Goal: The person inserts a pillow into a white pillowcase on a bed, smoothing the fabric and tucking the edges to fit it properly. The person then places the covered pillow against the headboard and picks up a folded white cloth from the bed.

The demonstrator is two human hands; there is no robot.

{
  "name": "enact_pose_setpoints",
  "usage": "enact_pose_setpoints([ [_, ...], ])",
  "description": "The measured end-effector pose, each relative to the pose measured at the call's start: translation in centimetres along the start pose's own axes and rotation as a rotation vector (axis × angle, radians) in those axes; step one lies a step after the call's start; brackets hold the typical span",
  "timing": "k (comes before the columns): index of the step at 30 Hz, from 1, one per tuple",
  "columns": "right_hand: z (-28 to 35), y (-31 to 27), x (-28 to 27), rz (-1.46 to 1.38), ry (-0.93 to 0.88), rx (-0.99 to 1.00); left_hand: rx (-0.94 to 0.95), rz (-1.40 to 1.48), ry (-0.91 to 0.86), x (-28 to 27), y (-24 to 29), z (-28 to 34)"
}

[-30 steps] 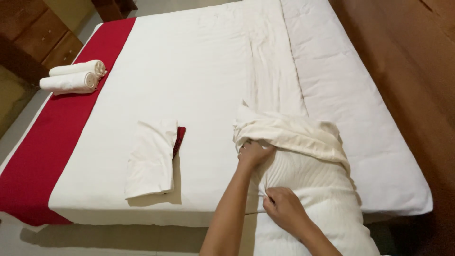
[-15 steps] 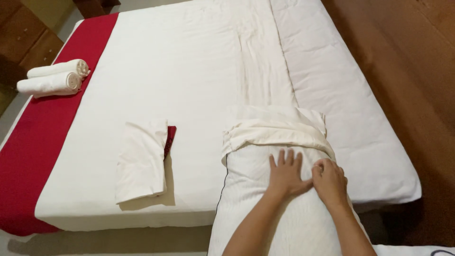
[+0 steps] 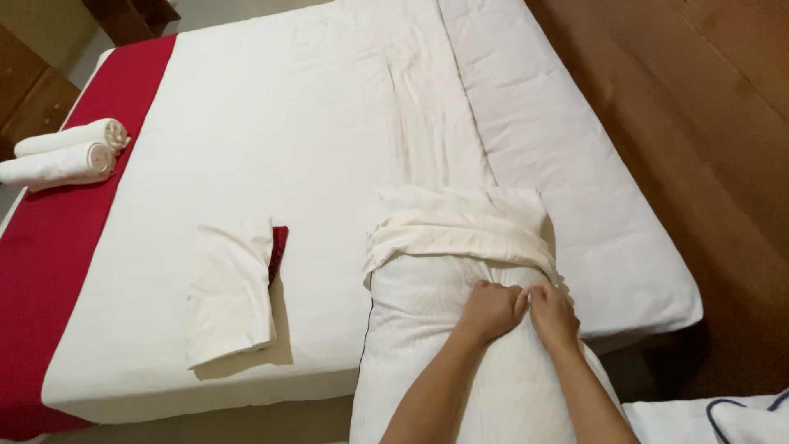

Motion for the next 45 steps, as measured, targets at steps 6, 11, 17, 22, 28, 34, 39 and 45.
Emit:
enact_pose_setpoints([
  [6,-0.1,-5.2,-1.7,-0.302,-0.013,-0.103,0.054,0.246,0.143,-7.7,2.2,6.0],
  [11,-1.3,-9.0,-4.3,-0.366,0.084,-0.217,0.165,0.378,0.271,-12.0,4.7,10.2],
  [17,-4.0,-13.7,-8.8,-0.421,0.292,-0.531,0.221,0.436,0.254,-12.2,6.8,13.1],
  [22,-4.9,-14.4,-8.8,-0.223,0.252,-0.461,0.177,0.37,0.28,-11.5,6.6,12.1],
  [28,4.0,-21.2,-3.3,0.471,-0.157,-0.358,0.057,0.515,0.177,-10.3,5.5,8.4],
  [34,3.8,-19.8,0.7,0.605,-0.34,-0.253,0.021,0.443,0.074,-6.9,4.6,8.6],
  [39,4.6,-20.5,-0.5,0.564,-0.287,-0.219,0.012,0.356,-0.025,-11.8,4.7,11.9],
  [45,4.2,-17.3,3.5,0.714,-0.363,-0.227,-0.696,0.79,-0.049,-14.1,-4.8,13.3],
])
Point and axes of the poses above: each hand's wrist, its own z-axis away from the middle knuckle, its own x-axis out of the palm, y = z × x, the point moved 9 cm from there along -z, towards the middle knuckle, and after that the axes turned 8 degrees about -x, right-handed, at the moved point
